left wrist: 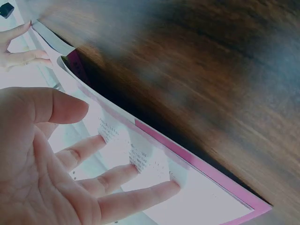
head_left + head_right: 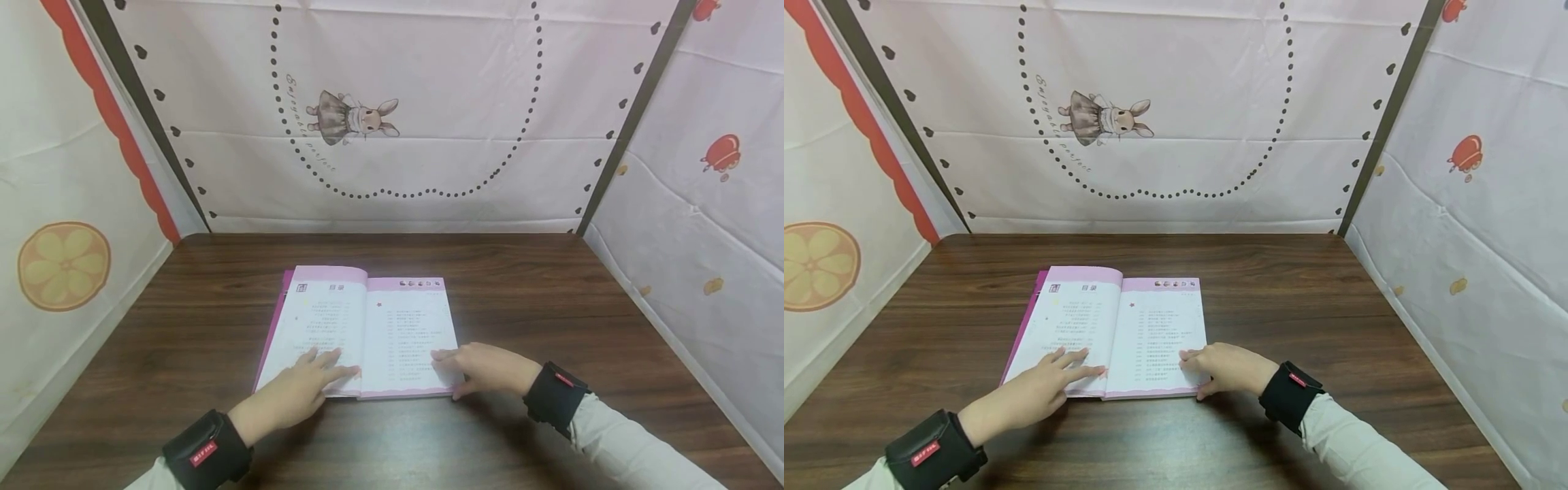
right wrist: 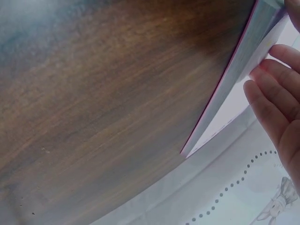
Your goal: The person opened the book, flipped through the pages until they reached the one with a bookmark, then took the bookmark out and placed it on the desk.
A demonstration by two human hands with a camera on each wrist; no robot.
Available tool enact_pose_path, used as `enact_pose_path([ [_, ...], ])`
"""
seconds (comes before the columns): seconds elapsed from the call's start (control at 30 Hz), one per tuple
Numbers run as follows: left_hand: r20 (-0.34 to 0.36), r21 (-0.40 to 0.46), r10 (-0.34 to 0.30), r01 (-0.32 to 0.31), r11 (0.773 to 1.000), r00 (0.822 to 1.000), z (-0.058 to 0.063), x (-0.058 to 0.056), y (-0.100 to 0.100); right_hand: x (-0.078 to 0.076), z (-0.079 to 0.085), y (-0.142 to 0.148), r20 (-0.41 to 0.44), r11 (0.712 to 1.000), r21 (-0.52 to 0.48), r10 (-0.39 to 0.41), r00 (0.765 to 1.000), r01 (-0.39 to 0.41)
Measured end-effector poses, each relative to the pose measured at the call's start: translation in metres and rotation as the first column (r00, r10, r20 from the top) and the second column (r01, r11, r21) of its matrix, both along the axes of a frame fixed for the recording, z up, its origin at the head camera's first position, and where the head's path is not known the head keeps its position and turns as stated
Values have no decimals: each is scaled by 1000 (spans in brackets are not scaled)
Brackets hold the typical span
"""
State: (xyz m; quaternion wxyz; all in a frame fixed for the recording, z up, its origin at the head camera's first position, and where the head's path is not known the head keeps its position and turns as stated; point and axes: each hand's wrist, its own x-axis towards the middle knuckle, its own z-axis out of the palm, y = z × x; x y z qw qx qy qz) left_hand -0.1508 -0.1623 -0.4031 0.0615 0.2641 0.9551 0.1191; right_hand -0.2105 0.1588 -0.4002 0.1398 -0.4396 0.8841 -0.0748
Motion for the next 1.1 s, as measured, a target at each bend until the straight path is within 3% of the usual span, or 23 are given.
enact_pose_path([
  [0.2,31,32,18,-19,999,999,-1,-3,2,-2,2,-1,27,1000,4,1,1000,-1],
  [0.43,-72,5,12,-12,1000,997,-5,-5,7,-4,6,-1,71,1000,6,23,997,-23],
  [0.67,-82,-13,32,-33,999,996,-5,-4,9,-4,12,2,40,995,-15,99,994,-98],
  [0.9,-57,-18,68,-69,997,996,-4,-5,9,-3,22,-1,-105,980,-54,187,977,-194],
  [1.1,-56,-22,78,-79,997,995,-4,-5,11,0,36,-7,-268,972,-55,207,941,-230],
])
